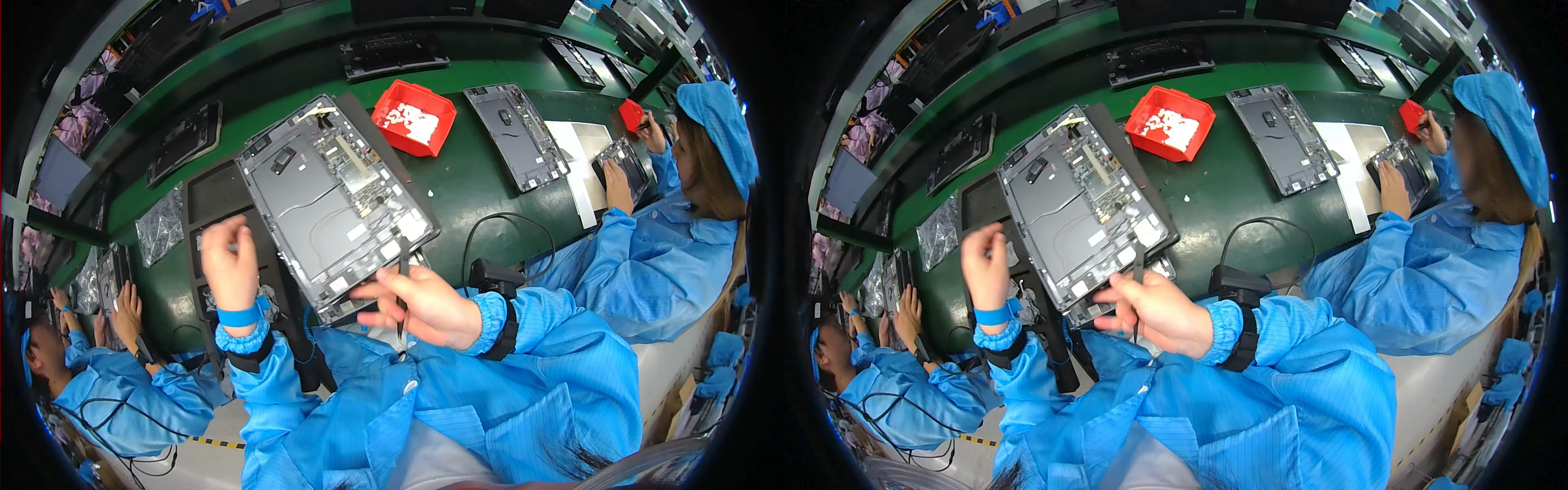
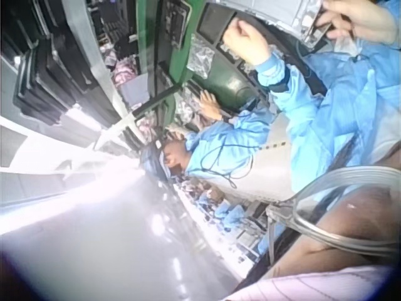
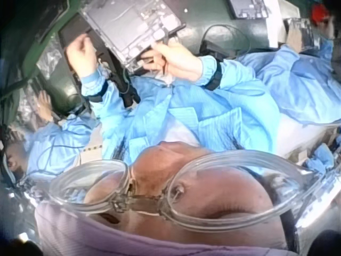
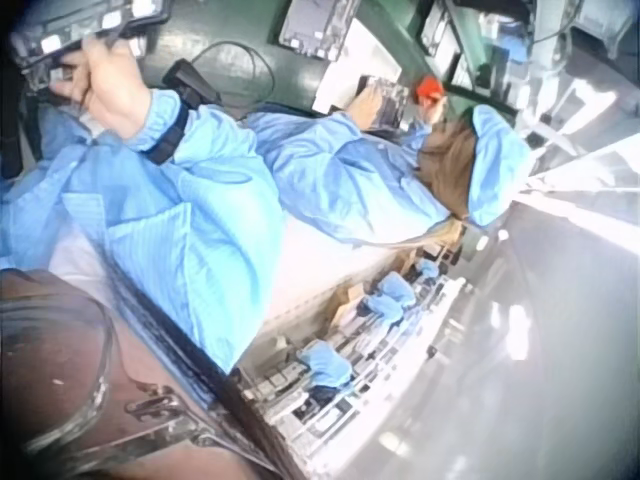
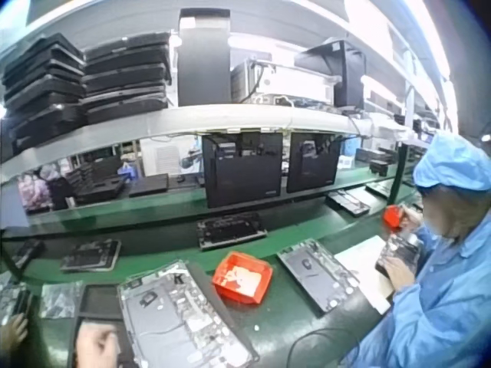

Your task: The person assembles tablet devices on an assembly line by positioning components and attaching small cables to the circuit boards using tweezers and by hand, then transfers the devices to an upper conveyor.

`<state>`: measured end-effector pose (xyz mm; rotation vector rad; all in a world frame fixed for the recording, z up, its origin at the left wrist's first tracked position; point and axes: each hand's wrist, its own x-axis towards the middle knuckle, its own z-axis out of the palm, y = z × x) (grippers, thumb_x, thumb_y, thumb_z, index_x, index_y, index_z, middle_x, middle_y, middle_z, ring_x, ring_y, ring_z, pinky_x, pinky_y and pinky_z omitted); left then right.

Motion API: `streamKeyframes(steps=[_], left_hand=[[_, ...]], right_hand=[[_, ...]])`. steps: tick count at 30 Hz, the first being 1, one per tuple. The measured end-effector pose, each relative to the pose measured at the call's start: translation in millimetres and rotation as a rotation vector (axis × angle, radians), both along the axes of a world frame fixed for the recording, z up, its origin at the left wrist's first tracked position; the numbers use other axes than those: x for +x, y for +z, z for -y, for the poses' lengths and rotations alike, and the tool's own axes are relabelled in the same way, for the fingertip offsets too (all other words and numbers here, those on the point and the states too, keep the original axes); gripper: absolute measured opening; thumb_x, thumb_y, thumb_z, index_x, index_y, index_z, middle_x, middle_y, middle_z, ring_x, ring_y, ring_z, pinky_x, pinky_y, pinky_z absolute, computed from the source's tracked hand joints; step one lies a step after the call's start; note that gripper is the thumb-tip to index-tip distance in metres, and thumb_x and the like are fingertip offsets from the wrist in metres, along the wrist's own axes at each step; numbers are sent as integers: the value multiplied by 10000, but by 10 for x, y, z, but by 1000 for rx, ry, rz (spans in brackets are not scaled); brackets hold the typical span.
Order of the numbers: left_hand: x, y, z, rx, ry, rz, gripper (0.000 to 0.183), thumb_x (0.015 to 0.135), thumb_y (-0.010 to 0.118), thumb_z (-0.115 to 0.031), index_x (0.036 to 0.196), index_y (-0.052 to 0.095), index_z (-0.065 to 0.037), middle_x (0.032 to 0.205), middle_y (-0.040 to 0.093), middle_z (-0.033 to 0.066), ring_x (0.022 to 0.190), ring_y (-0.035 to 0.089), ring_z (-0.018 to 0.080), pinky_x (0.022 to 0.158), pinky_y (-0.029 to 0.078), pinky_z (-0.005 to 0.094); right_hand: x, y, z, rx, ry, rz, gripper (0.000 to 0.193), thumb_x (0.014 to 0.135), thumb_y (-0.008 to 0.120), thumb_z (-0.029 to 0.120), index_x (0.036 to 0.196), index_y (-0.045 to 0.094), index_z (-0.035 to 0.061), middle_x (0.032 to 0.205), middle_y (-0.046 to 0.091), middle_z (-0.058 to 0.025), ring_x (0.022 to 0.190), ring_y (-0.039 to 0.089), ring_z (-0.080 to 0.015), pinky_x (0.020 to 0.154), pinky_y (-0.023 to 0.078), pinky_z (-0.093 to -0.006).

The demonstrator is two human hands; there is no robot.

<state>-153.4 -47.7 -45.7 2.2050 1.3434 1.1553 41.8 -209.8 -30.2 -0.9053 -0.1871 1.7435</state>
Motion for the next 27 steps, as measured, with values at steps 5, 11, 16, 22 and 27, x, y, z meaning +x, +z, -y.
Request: streamKeyframes(steps=[5, 11, 16, 22, 27], left_hand=[[745, 456, 171, 282, -510, -199, 241, 700, 574, 56, 915, 632, -36, 877, 553, 114, 850, 525, 292, 757, 435, 351], [1111, 375, 230, 131, -685, -312, 174, 645, 671, -18, 817, 654, -41, 808, 581, 82, 790, 545, 273, 704, 452, 344], [1089, 348, 289, -88, -687, -123, 115, 666, 676, -8, 776, 668, -40, 708, 619, 103, 625, 597, 243, 584, 477, 301], [1135, 340, 335, -473, -580, 75, 140, 726, 657, -20, 866, 673, -19, 722, 623, 106, 604, 604, 164, 562, 481, 248], [1132, 326, 387, -710, -571, 155, 203, 762, 631, 7, 964, 639, 17, 791, 644, 109, 683, 615, 108, 592, 494, 219]], right_hand=[[320, 151, 27, 73, 508, 100, 236, 913, 463, 179, 1069, 492, 5, 720, 601, -130, 490, 461, -63, 547, 490, -251], [715, 58, -88, 590, -27, 865, 64, 812, 602, 63, 848, 595, 10, 803, 603, -41, 653, 548, -97, 541, 419, -209], [876, -32, -496, 892, -22, 1546, 168, 667, 701, -12, 819, 633, 13, 753, 563, -90, 637, 563, -206, 528, 458, -305], [901, -92, -567, 1051, -100, 1636, 160, 642, 703, 10, 775, 617, 28, 707, 558, -72, 598, 565, -226, 497, 451, -312], [934, -76, -566, 1157, -66, 1732, 194, 606, 689, 18, 774, 593, 41, 711, 545, -62, 568, 556, -219, 466, 434, -308]])
